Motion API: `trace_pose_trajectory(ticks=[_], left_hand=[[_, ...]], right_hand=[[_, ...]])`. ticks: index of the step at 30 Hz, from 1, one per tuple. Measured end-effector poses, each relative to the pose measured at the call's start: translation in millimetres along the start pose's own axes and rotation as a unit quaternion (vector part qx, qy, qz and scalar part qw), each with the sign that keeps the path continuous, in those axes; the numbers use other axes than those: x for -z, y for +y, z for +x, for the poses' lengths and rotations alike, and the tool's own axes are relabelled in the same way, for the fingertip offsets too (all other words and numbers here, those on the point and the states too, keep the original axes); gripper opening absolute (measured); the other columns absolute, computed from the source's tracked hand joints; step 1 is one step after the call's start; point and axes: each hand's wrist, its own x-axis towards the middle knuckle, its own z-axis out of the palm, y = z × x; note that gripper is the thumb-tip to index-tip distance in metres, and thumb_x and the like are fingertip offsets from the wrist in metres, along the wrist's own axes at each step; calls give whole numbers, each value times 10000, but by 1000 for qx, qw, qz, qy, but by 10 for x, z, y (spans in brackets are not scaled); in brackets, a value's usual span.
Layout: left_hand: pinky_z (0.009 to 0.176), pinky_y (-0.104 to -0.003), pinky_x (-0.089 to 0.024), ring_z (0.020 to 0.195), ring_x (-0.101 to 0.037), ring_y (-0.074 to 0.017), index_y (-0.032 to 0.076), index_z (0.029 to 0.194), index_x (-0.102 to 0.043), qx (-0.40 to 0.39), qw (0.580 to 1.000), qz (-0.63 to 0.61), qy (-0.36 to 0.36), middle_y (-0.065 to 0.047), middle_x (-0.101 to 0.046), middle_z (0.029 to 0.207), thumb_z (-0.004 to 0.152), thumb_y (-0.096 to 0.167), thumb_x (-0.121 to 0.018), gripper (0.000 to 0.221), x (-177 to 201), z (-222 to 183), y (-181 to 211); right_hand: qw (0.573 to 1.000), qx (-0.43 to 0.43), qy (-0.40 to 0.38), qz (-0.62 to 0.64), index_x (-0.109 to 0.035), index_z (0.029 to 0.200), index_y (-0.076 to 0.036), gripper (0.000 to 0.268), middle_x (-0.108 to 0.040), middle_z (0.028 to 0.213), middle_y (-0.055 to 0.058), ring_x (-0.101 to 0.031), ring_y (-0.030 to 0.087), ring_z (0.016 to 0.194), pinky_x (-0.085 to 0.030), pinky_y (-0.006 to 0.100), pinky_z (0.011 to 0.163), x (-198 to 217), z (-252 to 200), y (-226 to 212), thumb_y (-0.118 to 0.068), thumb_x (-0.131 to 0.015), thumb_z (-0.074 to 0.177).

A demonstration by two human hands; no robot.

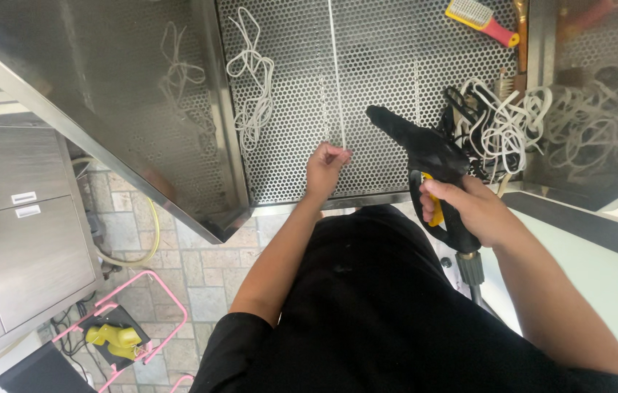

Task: The person cleans shoelaces using a pressure washer nozzle in a metal washing station. They hold a shoelace against a mesh surface, spray it with water, and flip it over to clean both sides, handling multiple shoelaces one at a time.

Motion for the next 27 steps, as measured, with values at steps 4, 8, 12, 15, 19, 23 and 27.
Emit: trace_pose_trajectory(ticks=[4,8,12,15,19,23,27], left_hand=[[797,-248,-557,883,-690,-120,38,975,-581,87,993,-73,-21,-135,-751,1030,1014,13,-601,51,4,11,59],[681,-246,-487,808,-628,-117,59,994,-549,176,975,-130,-27,-148,-755,1056,1027,42,-570,42,-19,11,52],[703,-246,-487,805,-616,-125,73,994,-526,177,974,-140,-21,-150,-754,1052,1029,40,-583,74,-37,-15,-13],[740,-258,-511,825,-626,-127,56,991,-530,170,980,-99,-20,-149,-755,1054,1022,36,-597,77,-60,-28,-78],[815,-276,-559,862,-656,-139,48,992,-515,110,992,-67,-18,-157,-753,1030,1012,23,-602,92,-123,-38,-172],[800,-280,-561,853,-662,-146,39,983,-495,76,995,-64,-9,-167,-755,1015,1004,0,-610,122,-137,-48,-244],[784,-282,-558,835,-647,-140,28,986,-503,74,996,-47,-17,-179,-758,1018,1006,-7,-617,121,-161,-60,-257]], right_hand=[[1000,21,-13,7,-630,951,-8,290,-627,794,59,-630,180,753,-533,345,708,-64,-58,32,-298,-628,962],[1000,26,2,-2,-629,915,-22,270,-614,745,57,-616,174,707,-519,338,671,-82,-99,81,-289,-622,954],[999,40,-1,-4,-582,831,-22,316,-576,672,69,-577,176,624,-491,337,603,-60,-172,105,-294,-615,988],[1000,24,8,3,-577,811,-25,317,-568,649,69,-559,176,584,-484,337,563,-62,-198,99,-292,-613,980],[1000,-13,14,-3,-587,843,-27,303,-561,657,62,-547,168,575,-482,332,547,-152,-164,71,-301,-620,969],[999,-7,27,-15,-610,887,-39,264,-569,669,53,-554,162,571,-488,337,536,-213,-149,12,-297,-628,940],[999,-6,31,-18,-596,879,-21,286,-570,678,51,-557,164,571,-491,334,540,-219,-120,-63,-293,-631,962]])
